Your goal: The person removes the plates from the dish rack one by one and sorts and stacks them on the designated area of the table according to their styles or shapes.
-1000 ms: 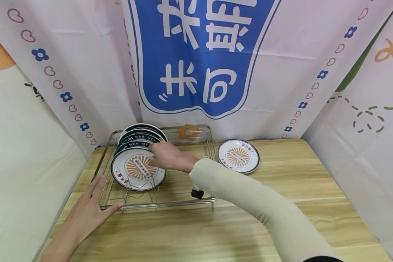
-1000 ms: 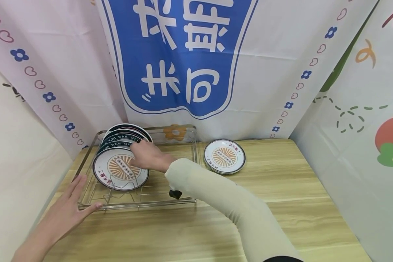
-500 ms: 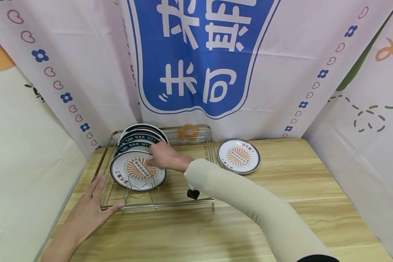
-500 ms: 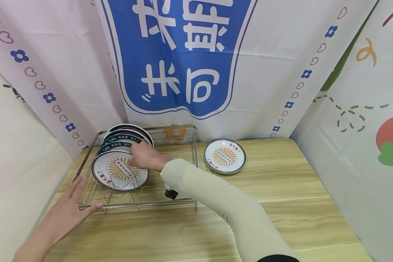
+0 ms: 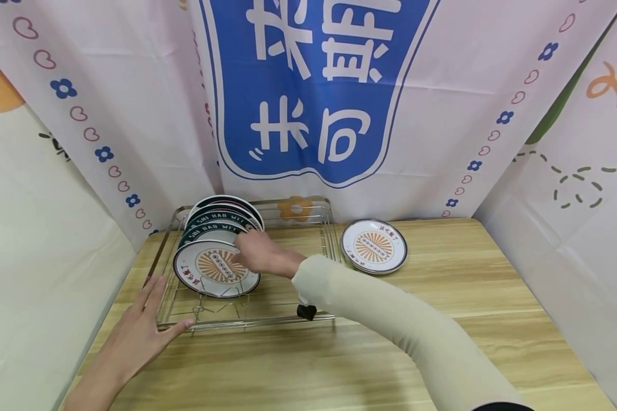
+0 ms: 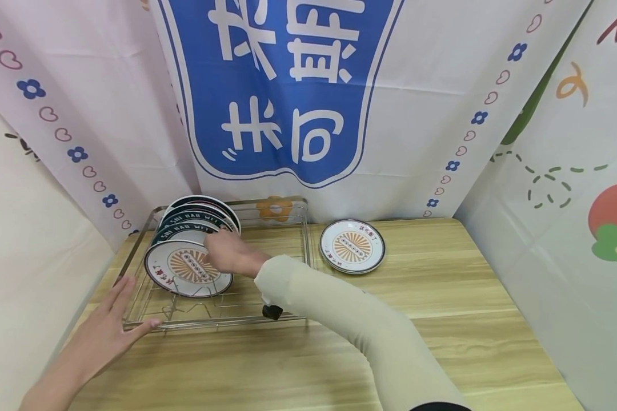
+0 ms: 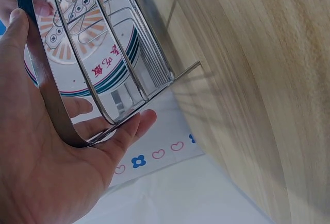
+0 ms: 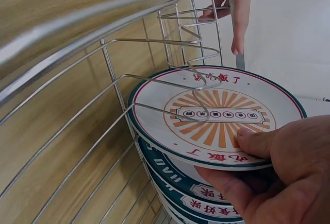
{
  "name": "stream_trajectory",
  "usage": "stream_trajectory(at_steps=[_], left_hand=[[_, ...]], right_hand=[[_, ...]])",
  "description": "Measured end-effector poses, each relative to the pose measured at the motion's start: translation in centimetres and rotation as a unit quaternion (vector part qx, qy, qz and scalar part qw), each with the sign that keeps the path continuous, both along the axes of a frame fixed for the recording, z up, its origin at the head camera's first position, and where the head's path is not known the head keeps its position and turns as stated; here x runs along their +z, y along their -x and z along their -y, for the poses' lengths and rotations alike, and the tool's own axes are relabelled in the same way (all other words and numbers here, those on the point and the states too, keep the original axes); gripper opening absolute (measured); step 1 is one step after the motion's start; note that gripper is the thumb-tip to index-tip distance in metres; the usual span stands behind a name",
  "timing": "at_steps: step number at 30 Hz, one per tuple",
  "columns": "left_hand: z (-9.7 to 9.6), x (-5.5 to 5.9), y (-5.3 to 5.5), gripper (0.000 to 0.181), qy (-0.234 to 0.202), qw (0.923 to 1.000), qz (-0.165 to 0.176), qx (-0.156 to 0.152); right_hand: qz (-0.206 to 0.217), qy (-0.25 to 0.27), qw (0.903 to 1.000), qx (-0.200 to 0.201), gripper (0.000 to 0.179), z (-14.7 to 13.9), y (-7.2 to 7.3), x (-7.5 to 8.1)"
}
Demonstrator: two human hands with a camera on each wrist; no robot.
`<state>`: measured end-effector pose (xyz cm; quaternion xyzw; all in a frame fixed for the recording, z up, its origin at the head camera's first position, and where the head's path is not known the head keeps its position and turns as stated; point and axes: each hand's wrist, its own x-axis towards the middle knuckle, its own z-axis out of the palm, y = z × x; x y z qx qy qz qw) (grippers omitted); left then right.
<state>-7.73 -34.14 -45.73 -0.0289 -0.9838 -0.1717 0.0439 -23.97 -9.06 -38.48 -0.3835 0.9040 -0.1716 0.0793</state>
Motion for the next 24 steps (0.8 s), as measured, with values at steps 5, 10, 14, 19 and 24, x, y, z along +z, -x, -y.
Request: stream_trajectory(at_steps=[5, 10, 14, 19, 24], left_hand=[[0.0, -0.1, 0.1, 0.113, 0.000, 1.0000, -0.002, 0.000], [0.1, -0.2, 0.1, 0.115, 0.001, 1.0000, 0.004, 0.000], [0.1, -0.1, 0.0, 0.115, -0.001, 1.0000, 0.005, 0.000], [0.1, -0.1, 0.0, 0.115, -0.001, 1.0000, 0.001, 0.000], [0.0, -0.2, 0.0, 0.115, 0.000, 0.9999, -0.011, -0.002]], right_hand=[[0.000, 0.007, 1.0000, -0.005, 0.035, -0.1, -0.4, -0.1], [-0.013, 0.020, 0.9997, -0.002, 0.040, -0.3, -0.4, -0.1], [-0.023, 0.028, 0.9993, -0.005, 0.041, -0.5, -0.5, 0.1], [-0.021, 0.048, 0.9986, -0.009, 0.038, -0.9, -0.7, 0.9], [-0.027, 0.068, 0.9972, -0.014, 0.034, -1.2, -1.0, 1.5]])
